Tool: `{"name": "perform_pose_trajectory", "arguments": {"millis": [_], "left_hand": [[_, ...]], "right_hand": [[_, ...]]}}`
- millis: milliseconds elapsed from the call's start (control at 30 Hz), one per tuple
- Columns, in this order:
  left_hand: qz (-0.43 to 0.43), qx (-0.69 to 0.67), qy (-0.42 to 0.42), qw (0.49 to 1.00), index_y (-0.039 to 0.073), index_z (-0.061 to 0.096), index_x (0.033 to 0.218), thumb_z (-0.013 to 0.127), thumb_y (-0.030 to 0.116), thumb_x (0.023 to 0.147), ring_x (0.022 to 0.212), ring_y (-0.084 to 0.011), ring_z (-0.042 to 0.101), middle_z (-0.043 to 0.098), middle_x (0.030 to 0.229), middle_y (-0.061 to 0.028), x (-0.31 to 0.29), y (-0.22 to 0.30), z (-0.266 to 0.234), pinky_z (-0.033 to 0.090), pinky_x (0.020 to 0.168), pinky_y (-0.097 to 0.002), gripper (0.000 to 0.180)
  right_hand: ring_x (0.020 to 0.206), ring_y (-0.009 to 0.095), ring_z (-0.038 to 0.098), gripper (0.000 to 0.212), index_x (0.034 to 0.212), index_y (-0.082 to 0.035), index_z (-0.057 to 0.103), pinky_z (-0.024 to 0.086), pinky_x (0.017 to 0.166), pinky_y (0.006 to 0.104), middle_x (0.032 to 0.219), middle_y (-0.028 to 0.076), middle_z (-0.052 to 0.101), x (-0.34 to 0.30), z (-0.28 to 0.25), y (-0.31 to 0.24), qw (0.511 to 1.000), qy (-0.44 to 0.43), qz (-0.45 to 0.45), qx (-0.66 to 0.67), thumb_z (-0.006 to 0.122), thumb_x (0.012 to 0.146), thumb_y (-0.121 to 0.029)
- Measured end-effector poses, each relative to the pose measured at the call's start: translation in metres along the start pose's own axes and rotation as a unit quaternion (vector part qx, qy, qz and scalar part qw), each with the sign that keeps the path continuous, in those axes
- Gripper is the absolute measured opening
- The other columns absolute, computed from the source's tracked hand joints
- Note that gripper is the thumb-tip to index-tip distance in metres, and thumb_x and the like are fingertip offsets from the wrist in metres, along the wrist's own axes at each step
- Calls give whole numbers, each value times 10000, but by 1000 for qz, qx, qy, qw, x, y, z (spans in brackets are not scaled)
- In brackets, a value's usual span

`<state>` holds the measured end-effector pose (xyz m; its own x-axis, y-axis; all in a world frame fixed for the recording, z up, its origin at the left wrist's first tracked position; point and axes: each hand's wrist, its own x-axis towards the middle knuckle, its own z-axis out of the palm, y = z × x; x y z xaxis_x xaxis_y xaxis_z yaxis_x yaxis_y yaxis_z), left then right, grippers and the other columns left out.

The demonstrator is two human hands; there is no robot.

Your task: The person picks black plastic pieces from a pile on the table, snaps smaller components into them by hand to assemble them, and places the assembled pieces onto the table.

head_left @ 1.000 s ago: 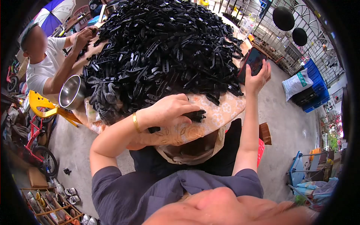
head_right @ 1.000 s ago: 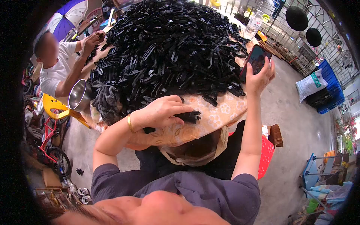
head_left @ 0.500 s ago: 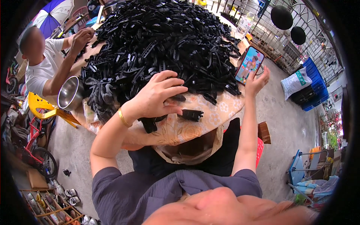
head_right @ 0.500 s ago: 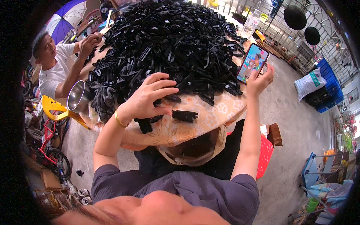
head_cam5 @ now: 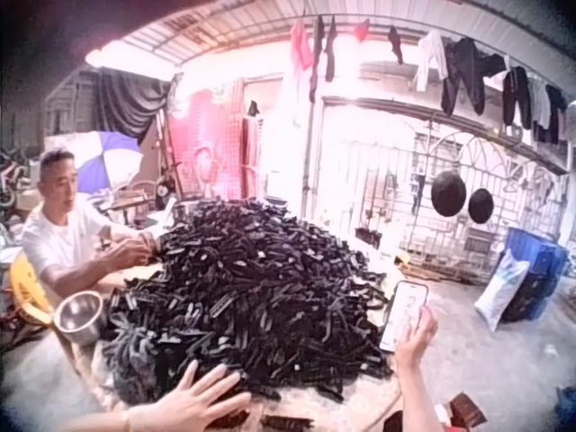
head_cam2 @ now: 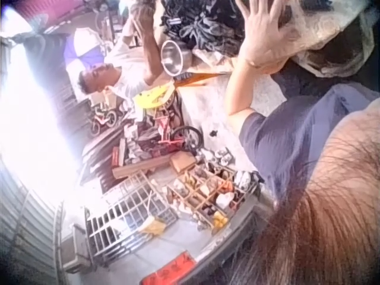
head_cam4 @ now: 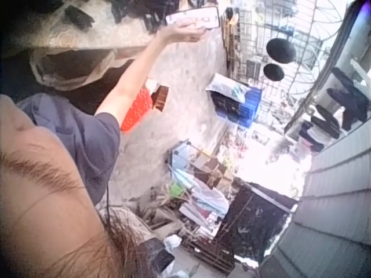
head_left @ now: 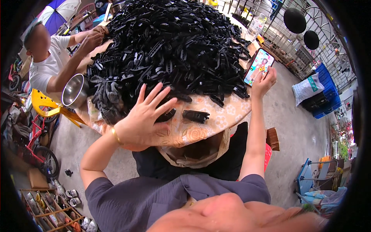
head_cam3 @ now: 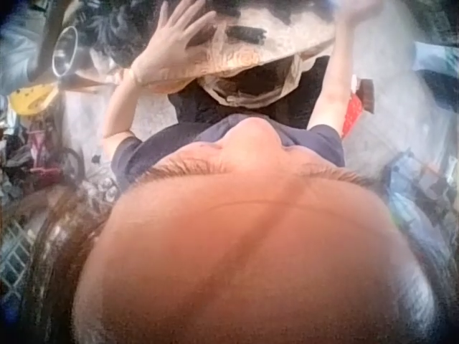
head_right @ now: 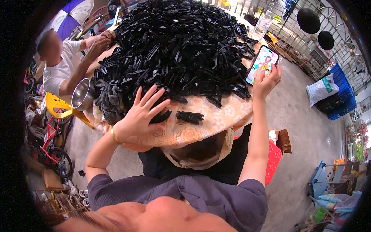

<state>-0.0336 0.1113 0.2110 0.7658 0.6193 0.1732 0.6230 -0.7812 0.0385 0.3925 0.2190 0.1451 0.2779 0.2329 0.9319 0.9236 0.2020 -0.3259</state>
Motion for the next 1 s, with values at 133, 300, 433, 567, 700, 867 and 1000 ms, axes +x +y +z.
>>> {"name": "perform_pose_trajectory", "arguments": {"millis": [133,300,433,567,700,867,1000], "left_hand": [[19,58,66,996,157,417,1363,650,409,772,1379,-335,199,295,1460,-126,23,-17,14,106,1100,-567,684],[23,102,98,990,160,453,1333,610,412,815,1344,-326,264,352,1423,-115,40,-30,23,130,1101,-554,597],[2,99,101,990,150,446,1335,629,402,805,1330,-314,288,382,1402,-106,44,-28,24,144,1102,-533,614],[-35,49,106,993,110,478,1290,637,429,796,1285,-320,334,467,1294,-119,52,-24,20,175,1092,-522,608],[-73,-13,135,988,75,563,1119,644,438,787,1183,-320,402,517,1113,-114,68,-22,18,249,1051,-501,499],[-71,30,186,980,69,577,1035,661,384,778,1078,-293,447,520,1025,-97,71,-23,29,315,999,-463,416],[-38,16,254,966,91,607,999,686,224,751,1004,-283,484,518,997,-88,72,-24,25,391,920,-402,291]], "right_hand": [[1186,348,424,306,1100,-104,625,305,1009,443,1281,178,464,-1,-6,-2,996,-29,-28,-77,529,811,-79],[1232,331,402,265,1012,-148,705,308,1000,449,1347,109,456,-3,-8,-12,989,-53,-43,-135,552,801,-105],[1228,325,409,258,1010,-160,707,303,996,448,1354,100,453,-2,-12,-17,977,-90,-60,-182,556,805,-124],[1215,318,417,252,1026,-167,691,293,995,437,1324,93,473,0,-12,-14,978,-76,-75,-180,561,811,-140],[1131,282,485,227,1009,-138,672,330,955,412,1222,94,536,3,-15,-25,989,-24,-110,-93,578,806,-101],[611,198,590,201,977,-25,650,471,553,291,866,110,653,-7,-53,-73,961,-191,-86,179,657,780,-67],[632,253,600,459,1119,-76,596,488,557,347,906,81,588,-20,-80,-127,887,-423,-118,139,737,735,-283]]}}
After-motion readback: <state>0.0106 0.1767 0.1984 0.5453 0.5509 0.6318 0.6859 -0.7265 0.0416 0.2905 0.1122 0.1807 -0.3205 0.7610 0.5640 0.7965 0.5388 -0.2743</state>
